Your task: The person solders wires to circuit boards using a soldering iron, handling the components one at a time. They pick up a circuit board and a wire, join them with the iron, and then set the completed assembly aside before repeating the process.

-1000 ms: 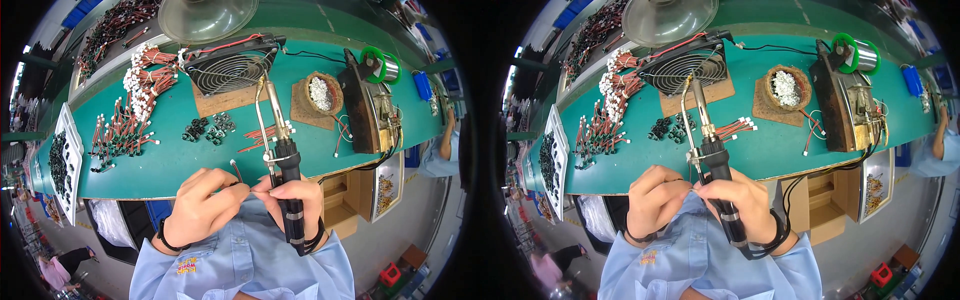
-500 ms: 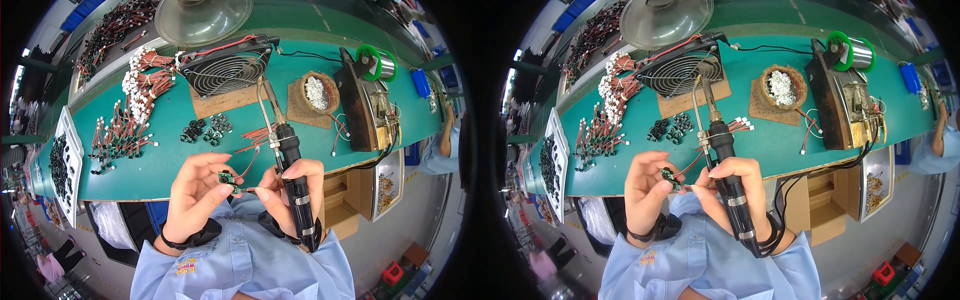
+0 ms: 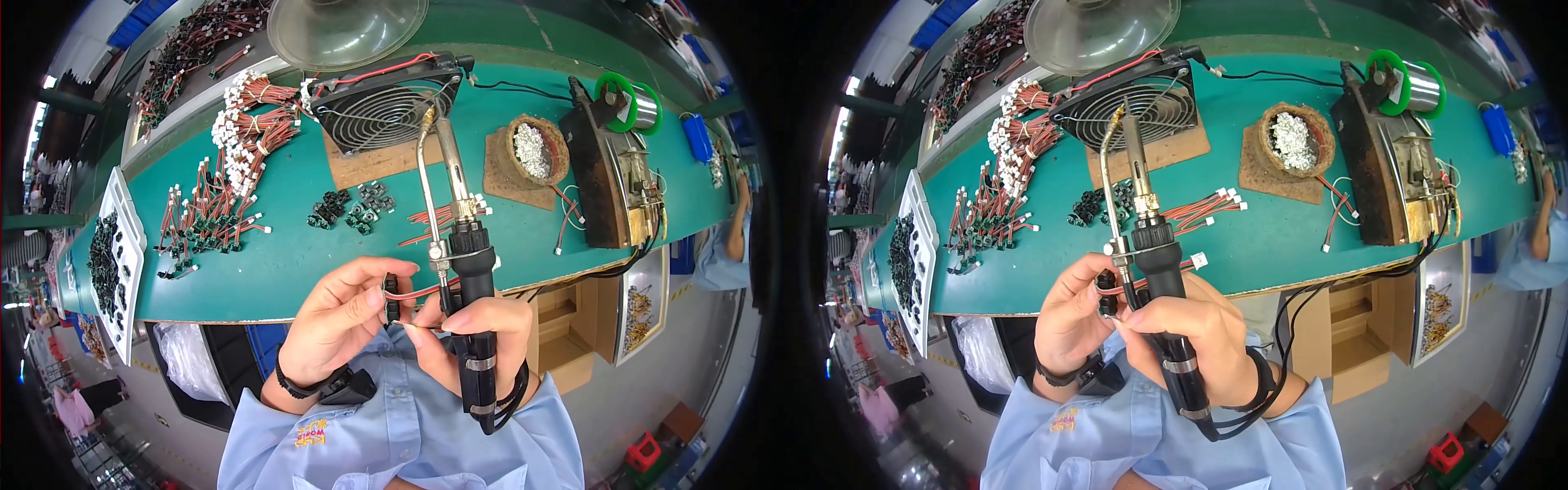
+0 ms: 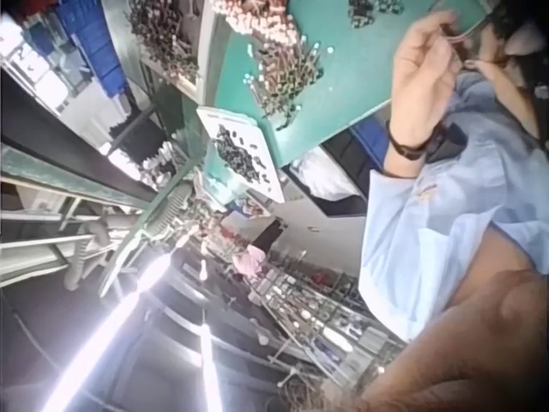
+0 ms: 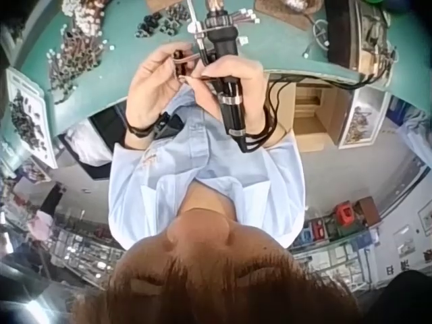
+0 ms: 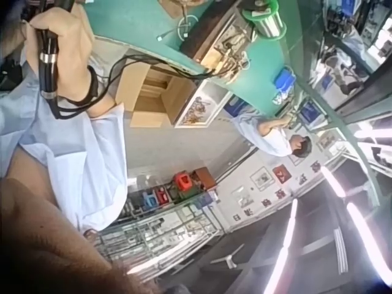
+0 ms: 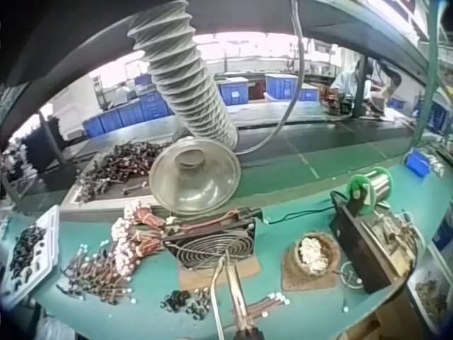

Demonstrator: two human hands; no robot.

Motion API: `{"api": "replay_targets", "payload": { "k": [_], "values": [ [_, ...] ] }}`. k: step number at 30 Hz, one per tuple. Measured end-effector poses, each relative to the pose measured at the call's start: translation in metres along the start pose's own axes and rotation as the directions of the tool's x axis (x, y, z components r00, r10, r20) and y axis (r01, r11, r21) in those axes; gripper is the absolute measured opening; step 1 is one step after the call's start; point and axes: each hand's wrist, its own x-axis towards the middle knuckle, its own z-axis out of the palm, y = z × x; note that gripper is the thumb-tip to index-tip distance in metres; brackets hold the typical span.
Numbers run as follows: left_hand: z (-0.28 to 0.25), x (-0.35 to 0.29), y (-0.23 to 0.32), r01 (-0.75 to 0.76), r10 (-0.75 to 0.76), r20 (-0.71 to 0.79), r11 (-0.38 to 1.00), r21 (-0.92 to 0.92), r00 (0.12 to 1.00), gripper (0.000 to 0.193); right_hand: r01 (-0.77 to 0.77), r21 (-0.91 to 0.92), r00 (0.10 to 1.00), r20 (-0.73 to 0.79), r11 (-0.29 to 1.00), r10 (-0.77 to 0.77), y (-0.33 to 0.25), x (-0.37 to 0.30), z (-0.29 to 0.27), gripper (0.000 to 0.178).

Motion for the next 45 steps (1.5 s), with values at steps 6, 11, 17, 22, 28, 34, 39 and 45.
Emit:
{"api": "replay_targets", "payload": {
  "k": [6, 11, 17, 22, 28, 34, 39, 45],
  "values": [
    [0.0, -0.001, -0.003, -0.003, 0.003, -0.019, 1.0, -0.008, 1.0, 0.033, 0.005, 0.028, 0.999, -0.049, 1.0, -0.004, 0.004, -0.002, 0.005, 0.046],
    [-0.003, 0.0, -0.004, 0.002, -0.001, 0.008, 0.999, -0.036, 1.0, 0.034, 0.038, 0.097, 0.985, -0.172, 0.995, -0.021, 0.008, -0.006, 0.009, 0.046],
    [-0.001, -0.001, -0.006, -0.012, 0.012, -0.024, 1.0, -0.003, 1.0, 0.034, 0.048, 0.096, 0.98, -0.195, 0.994, -0.029, 0.009, -0.004, 0.01, 0.047],
    [0.0, -0.001, -0.007, -0.017, 0.017, -0.028, 1.0, 0.001, 0.999, 0.035, 0.059, 0.097, 0.983, -0.179, 0.994, -0.041, 0.01, -0.005, 0.008, 0.045],
    [-0.002, 0.001, -0.007, -0.029, 0.029, 0.012, 1.0, 0.0, 1.0, 0.035, 0.046, 0.091, 0.983, -0.18, 0.995, -0.029, 0.008, -0.004, 0.008, 0.043],
    [0.0, 0.0, -0.007, -0.033, 0.035, -0.039, 0.999, 0.043, 0.999, 0.035, 0.065, 0.089, 0.983, -0.178, 0.994, -0.048, 0.011, -0.004, 0.007, 0.042],
    [-0.001, -0.001, -0.007, -0.04, 0.042, -0.031, 0.998, 0.055, 0.999, 0.035, -0.006, 0.061, 0.997, -0.076, 0.998, 0.01, 0.003, -0.001, 0.0, 0.041],
    [0.0, -0.001, -0.007, -0.053, 0.055, -0.024, 0.995, 0.081, 0.998, 0.036, -0.075, 0.054, 0.997, -0.007, 0.996, 0.075, -0.001, 0.0, -0.005, 0.042]
  ]
}}
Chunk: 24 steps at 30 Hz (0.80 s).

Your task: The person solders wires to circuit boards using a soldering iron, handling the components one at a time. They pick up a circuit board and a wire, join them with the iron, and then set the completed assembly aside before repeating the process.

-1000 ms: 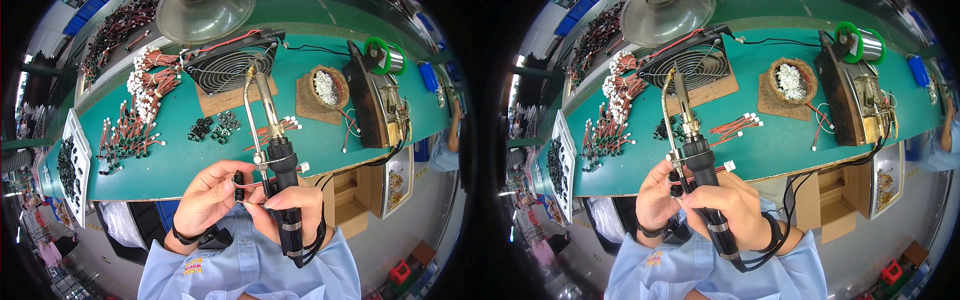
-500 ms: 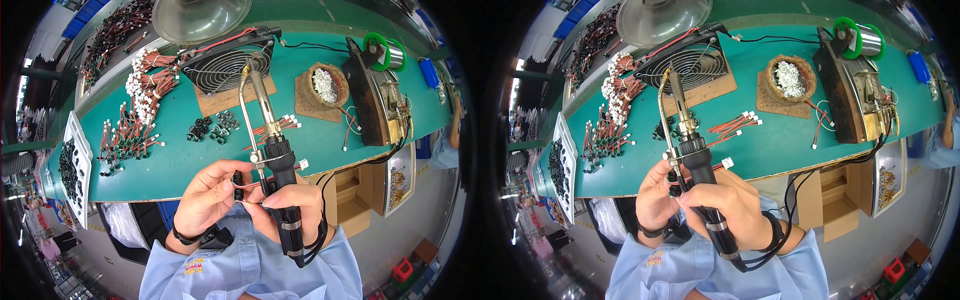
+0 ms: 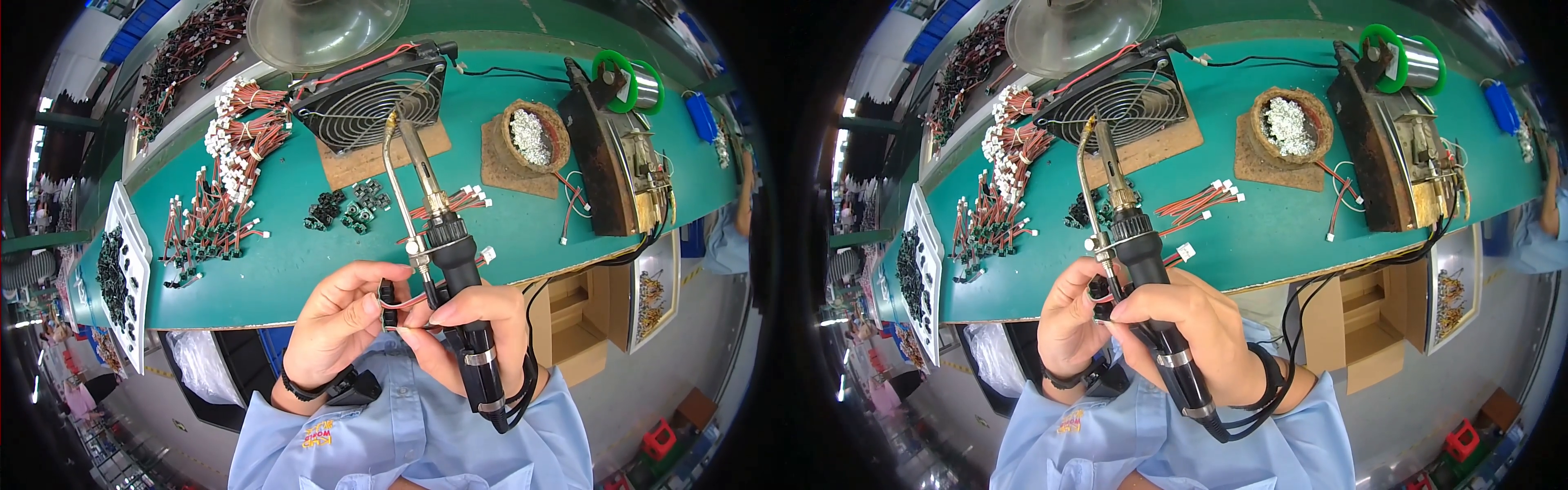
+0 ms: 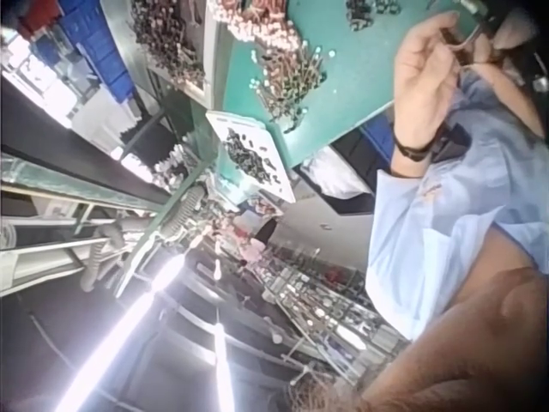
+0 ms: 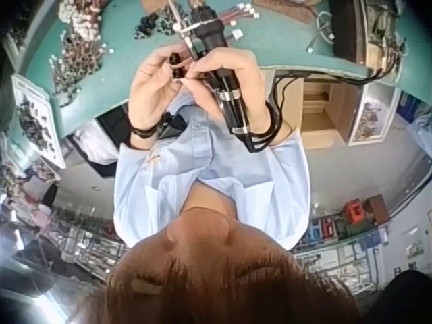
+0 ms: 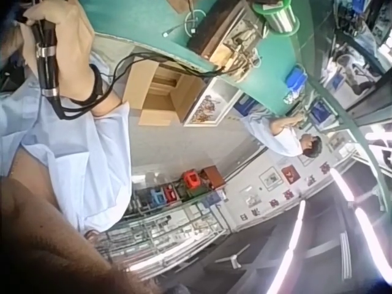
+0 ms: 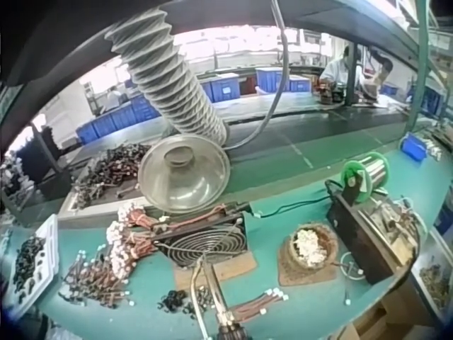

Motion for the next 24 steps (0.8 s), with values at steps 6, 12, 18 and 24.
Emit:
{"api": "replay_targets", "payload": {
  "k": [6, 12, 18, 24],
  "values": [
    [0.0013, 0.0004, -0.0002, -0.014, 0.014, -0.012, 1.0, 0.027, 1.0, 0.035, -0.012, 0.0, 1.0, -0.023, 1.0, 0.012, -0.0002, -0.0005, 0.0009, 0.042],
    [0.0011, -0.0001, 0.0002, -0.008, 0.008, -0.012, 1.0, 0.013, 1.0, 0.035, -0.01, -0.016, 0.999, -0.035, 1.0, 0.009, -0.0009, 0.0012, 0.0009, 0.042],
    [0.0028, -0.0001, -0.0001, -0.023, 0.024, -0.021, 0.999, 0.033, 0.999, 0.035, -0.027, -0.022, 0.999, -0.019, 0.999, 0.026, -0.0015, 0.0011, -0.001, 0.043],
    [0.0032, 0.0003, 0.0012, -0.025, 0.025, -0.006, 0.998, 0.06, 1.0, 0.035, -0.036, -0.018, 0.999, -0.004, 0.999, 0.035, -0.0021, 0.0017, -0.0025, 0.043]
  ]
}}
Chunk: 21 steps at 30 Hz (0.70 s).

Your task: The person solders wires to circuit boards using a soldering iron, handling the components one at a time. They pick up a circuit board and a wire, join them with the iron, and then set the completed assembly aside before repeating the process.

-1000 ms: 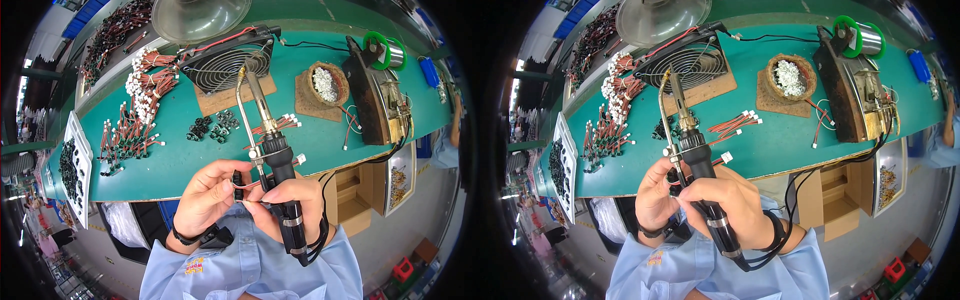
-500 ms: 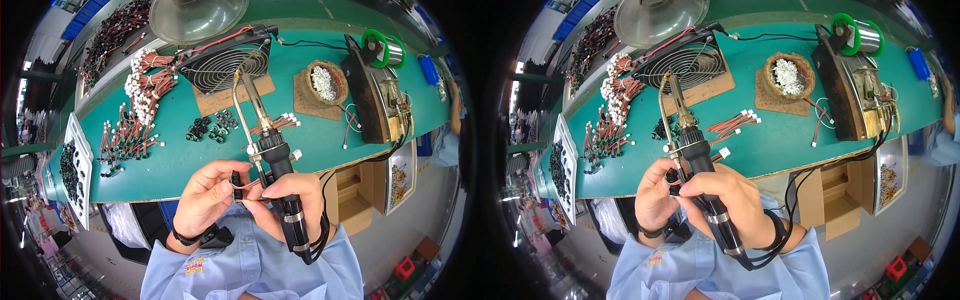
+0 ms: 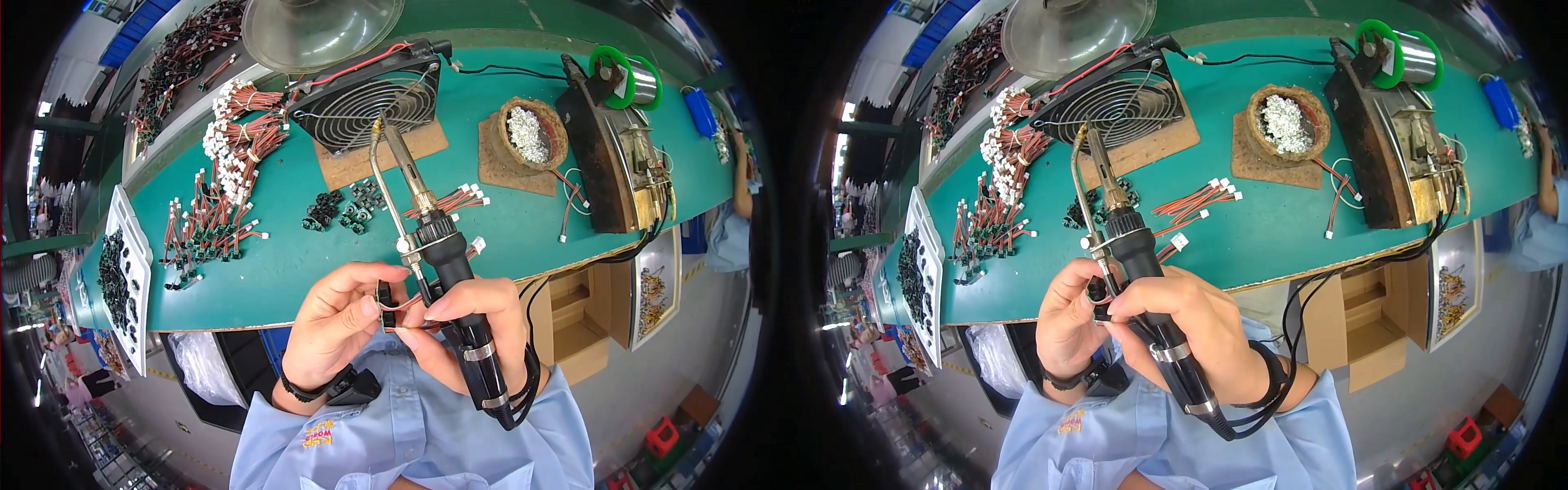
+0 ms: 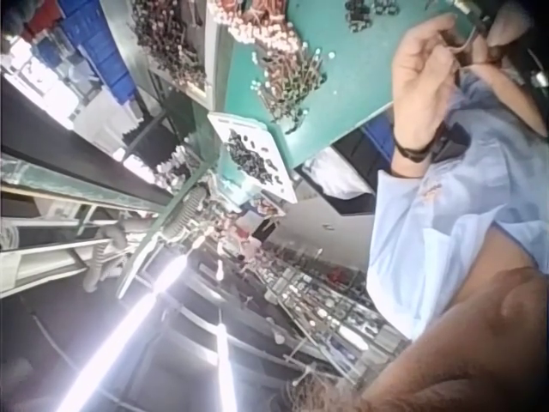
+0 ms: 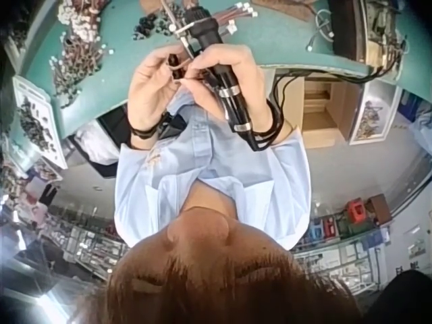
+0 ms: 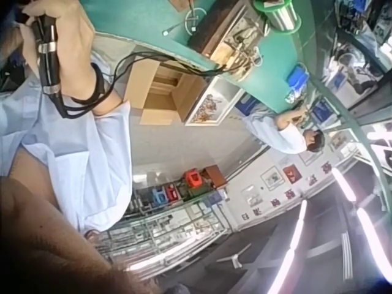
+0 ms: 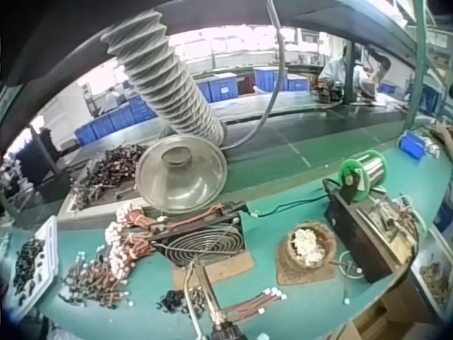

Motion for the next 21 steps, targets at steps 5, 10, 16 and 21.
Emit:
{"api": "replay_targets", "payload": {
  "k": [5, 10, 16, 21],
  "values": [
    [0.0005, 0.0001, 0.0005, 0.008, -0.008, -0.016, 1.0, 0.014, 1.0, 0.035, -0.012, 0.026, 1.0, -0.011, 1.0, 0.013, 0.001, -0.0002, 0.0009, 0.04],
    [-0.0014, -0.0019, 0.002, -0.005, 0.008, -0.036, 0.994, 0.106, 0.999, 0.033, -0.031, 0.112, 0.997, -0.069, 0.993, 0.039, 0.0005, 0.0022, 0.0041, 0.039],
    [-0.001, -0.0008, 0.0031, -0.017, 0.021, -0.031, 0.993, 0.121, 0.999, 0.029, -0.04, 0.134, 0.995, -0.084, 0.99, 0.051, 0.002, 0.0011, 0.0035, 0.039],
    [-0.0019, -0.0008, 0.0036, -0.02, 0.023, -0.031, 0.994, 0.107, 0.999, 0.029, -0.049, 0.163, 0.996, -0.071, 0.985, 0.061, 0.0031, 0.0003, 0.004, 0.038]
  ]
}}
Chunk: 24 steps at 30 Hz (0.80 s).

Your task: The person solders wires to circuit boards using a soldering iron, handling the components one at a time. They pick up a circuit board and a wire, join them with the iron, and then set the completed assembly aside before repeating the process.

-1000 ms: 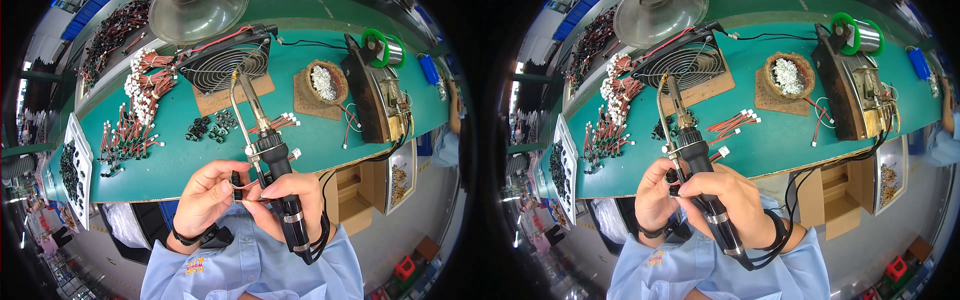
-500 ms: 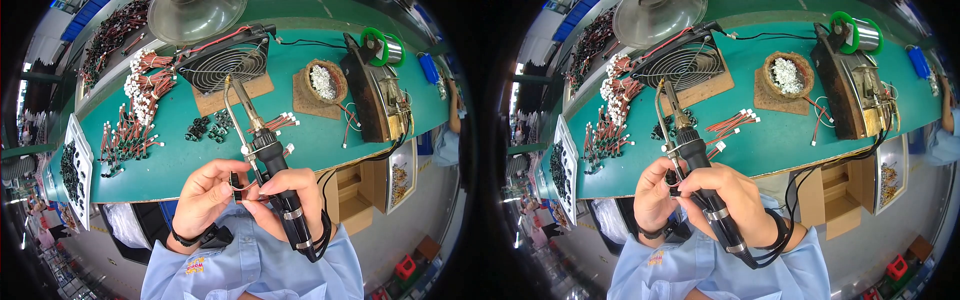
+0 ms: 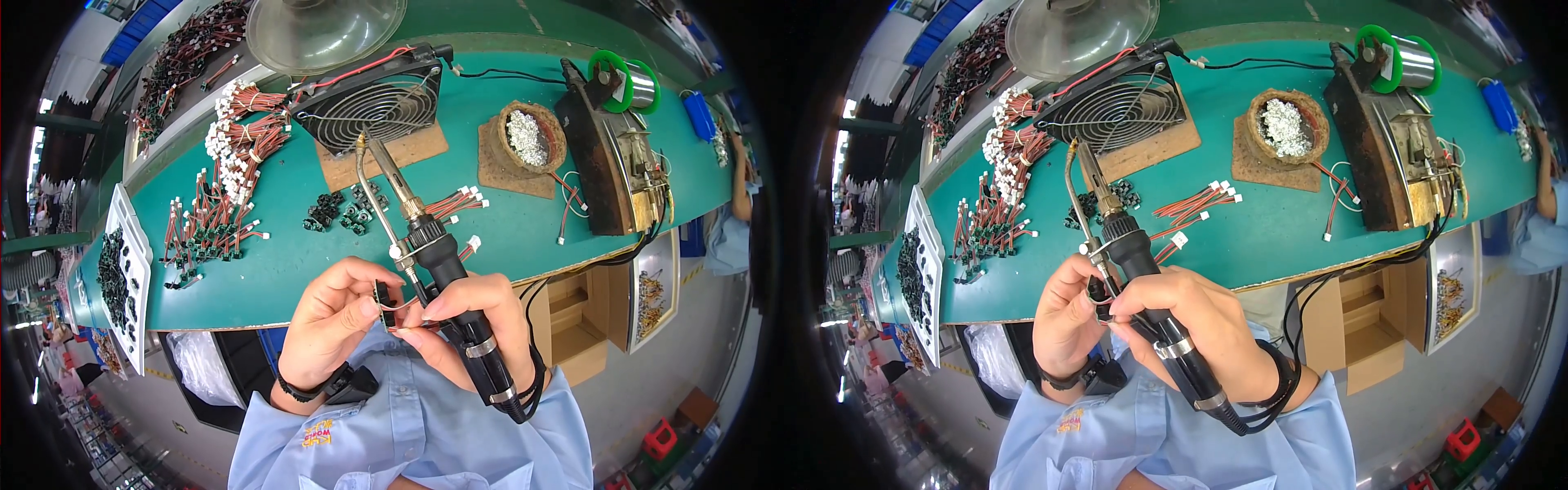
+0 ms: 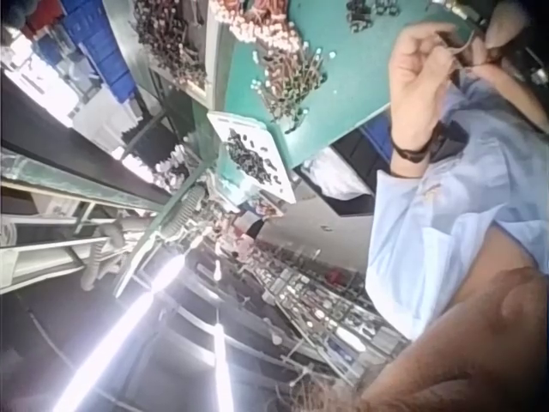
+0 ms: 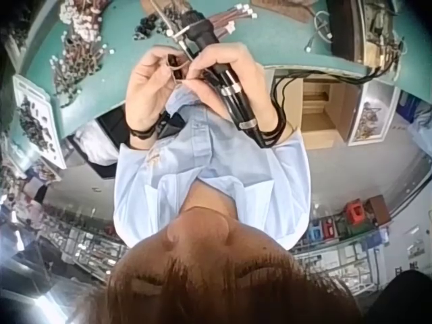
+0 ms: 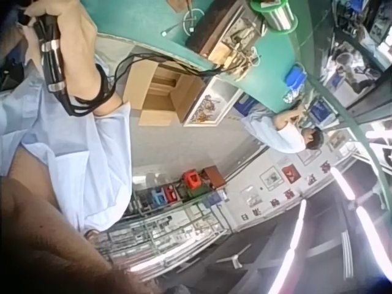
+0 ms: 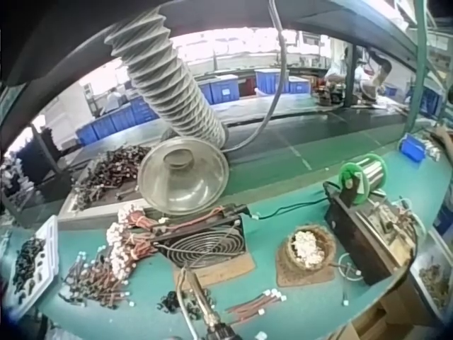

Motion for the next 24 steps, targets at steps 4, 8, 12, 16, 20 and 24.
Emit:
{"api": "replay_targets", "payload": {
  "k": [4, 8, 12, 16, 20, 24],
  "values": [
    [-0.0002, 0.0016, 0.0017, 0.003, -0.003, 0.014, 1.0, 0.007, 1.0, 0.03, -0.005, 0.011, 1.0, -0.005, 1.0, 0.005, 0.0023, -0.0018, 0.0004, 0.038],
    [0.0, 0.0018, 0.0037, 0.016, -0.016, 0.006, 0.999, 0.037, 1.0, 0.03, -0.015, 0.021, 1.0, -0.006, 1.0, 0.015, 0.0021, -0.002, 0.0003, 0.038],
    [-0.0015, 0.0009, 0.0026, 0.039, -0.039, -0.004, 0.999, 0.021, 0.999, 0.03, -0.012, 0.008, 1.0, -0.004, 1.0, 0.012, 0.002, -0.0021, 0.0004, 0.038],
    [-0.004, 0.0012, -0.0005, 0.052, -0.052, -0.001, 0.999, -0.005, 0.999, 0.031, -0.012, 0.019, 1.0, -0.004, 1.0, 0.012, 0.0029, -0.0017, 0.0006, 0.038],
    [-0.0039, 0.0014, -0.0015, 0.051, -0.051, 0.021, 0.999, -0.005, 0.998, 0.03, -0.015, 0.024, 1.0, -0.007, 1.0, 0.016, 0.002, -0.0025, 0.0002, 0.038],
    [-0.0041, 0.0003, -0.0027, 0.062, -0.062, 0.007, 0.998, 0.001, 0.998, 0.03, -0.017, 0.026, 1.0, -0.015, 1.0, 0.017, 0.0027, -0.0027, 0.0004, 0.039]
  ]
}}
